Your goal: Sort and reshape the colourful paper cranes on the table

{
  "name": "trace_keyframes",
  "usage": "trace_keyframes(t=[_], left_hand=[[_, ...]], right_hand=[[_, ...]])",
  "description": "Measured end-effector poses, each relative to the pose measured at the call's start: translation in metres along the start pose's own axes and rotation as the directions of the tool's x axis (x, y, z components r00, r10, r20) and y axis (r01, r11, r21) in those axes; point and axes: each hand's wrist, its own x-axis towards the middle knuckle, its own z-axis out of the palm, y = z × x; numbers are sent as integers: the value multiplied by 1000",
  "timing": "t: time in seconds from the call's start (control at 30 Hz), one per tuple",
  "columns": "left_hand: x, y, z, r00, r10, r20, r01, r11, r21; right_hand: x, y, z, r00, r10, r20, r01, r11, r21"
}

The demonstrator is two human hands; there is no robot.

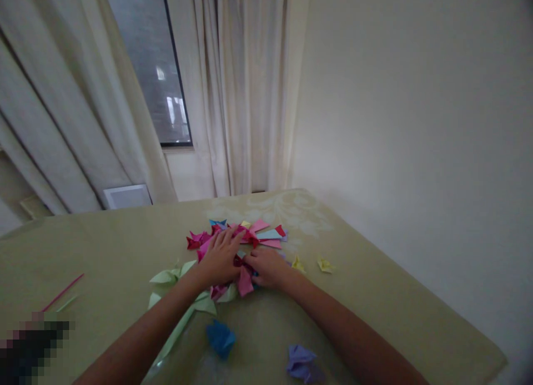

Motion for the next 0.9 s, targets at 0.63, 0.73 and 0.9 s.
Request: trace_keyframes(t=[0.63, 0.73, 0.9], left_hand=[[109, -20, 24, 971, -45, 233, 84, 983, -162], [103, -30, 23, 959, -15, 283, 65, 984, -166], [77, -42, 4, 919, 135, 371, -10, 947, -321]], right_hand=[[8, 15, -18, 999, -22, 27, 17, 984, 175], [4, 26, -31, 999, -14, 47, 3, 974, 225], [-3, 41, -53, 996, 90, -20, -77, 937, 340]])
